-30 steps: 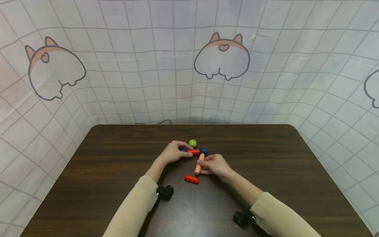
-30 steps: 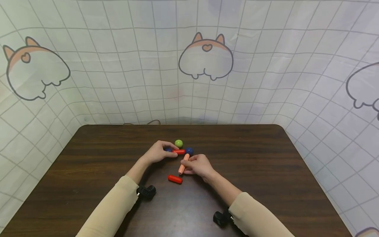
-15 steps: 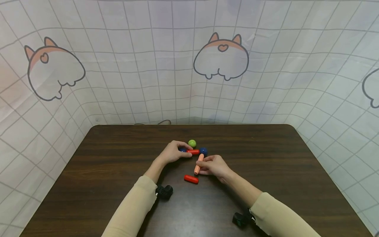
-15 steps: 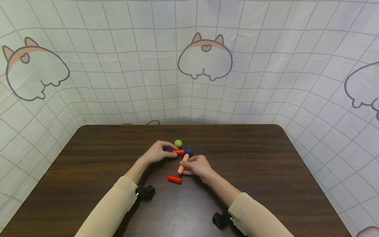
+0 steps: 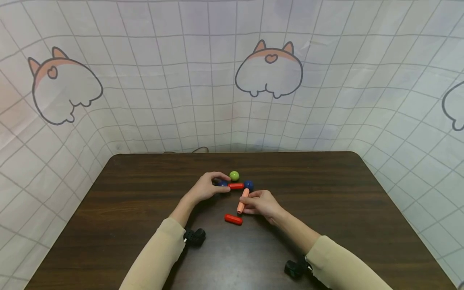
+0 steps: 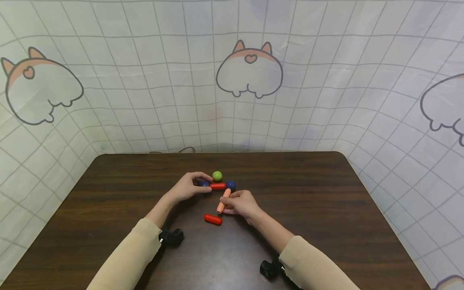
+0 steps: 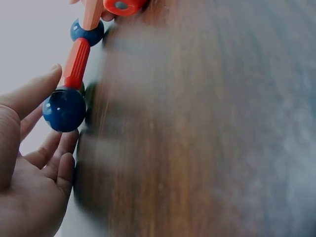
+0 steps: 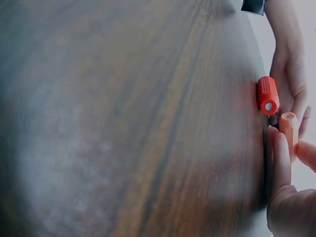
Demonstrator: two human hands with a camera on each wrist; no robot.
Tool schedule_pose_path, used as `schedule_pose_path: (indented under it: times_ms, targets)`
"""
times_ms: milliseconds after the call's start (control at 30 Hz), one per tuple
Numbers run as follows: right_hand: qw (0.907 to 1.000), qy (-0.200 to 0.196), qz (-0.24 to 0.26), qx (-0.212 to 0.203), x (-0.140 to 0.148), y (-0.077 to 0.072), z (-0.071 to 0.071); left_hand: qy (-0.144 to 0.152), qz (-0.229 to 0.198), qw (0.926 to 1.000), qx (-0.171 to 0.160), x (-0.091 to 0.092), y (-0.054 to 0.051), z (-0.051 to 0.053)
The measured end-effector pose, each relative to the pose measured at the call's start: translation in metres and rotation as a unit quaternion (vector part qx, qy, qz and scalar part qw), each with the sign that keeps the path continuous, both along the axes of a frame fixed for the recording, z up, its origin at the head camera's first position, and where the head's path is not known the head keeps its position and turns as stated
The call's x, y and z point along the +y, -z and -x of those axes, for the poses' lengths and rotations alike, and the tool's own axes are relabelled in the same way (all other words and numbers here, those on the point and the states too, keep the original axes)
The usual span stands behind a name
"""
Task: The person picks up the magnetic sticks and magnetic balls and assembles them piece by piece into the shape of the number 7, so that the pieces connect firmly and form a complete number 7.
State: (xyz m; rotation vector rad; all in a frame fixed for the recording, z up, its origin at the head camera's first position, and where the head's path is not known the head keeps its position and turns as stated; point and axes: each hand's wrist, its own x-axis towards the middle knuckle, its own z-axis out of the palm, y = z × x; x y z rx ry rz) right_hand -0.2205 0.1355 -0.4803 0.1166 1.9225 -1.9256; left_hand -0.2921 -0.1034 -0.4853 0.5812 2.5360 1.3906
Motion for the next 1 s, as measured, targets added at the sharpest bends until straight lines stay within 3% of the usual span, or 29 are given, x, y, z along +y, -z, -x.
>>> schedule_pose_path:
  times_ms: [467, 700, 1000]
  targets:
    - [1.0000, 0.004, 0.003, -0.003, 0.000, 0.001, 0.000, -0.051, -0.004, 0.9986, 0.014, -0.021, -0.009, -0.015]
    - [1.0000, 0.005, 0.000, -0.005, -0.001, 0.001, 0.000, -0.062, -0.010, 0.9970, 0.046, -0.027, -0.015, -0.026]
    - [0.9999, 0.009, -0.002, -0.005, -0.001, 0.001, -0.001, -0.040, -0.024, 0.9982, 0.038, -0.020, -0.023, -0.047]
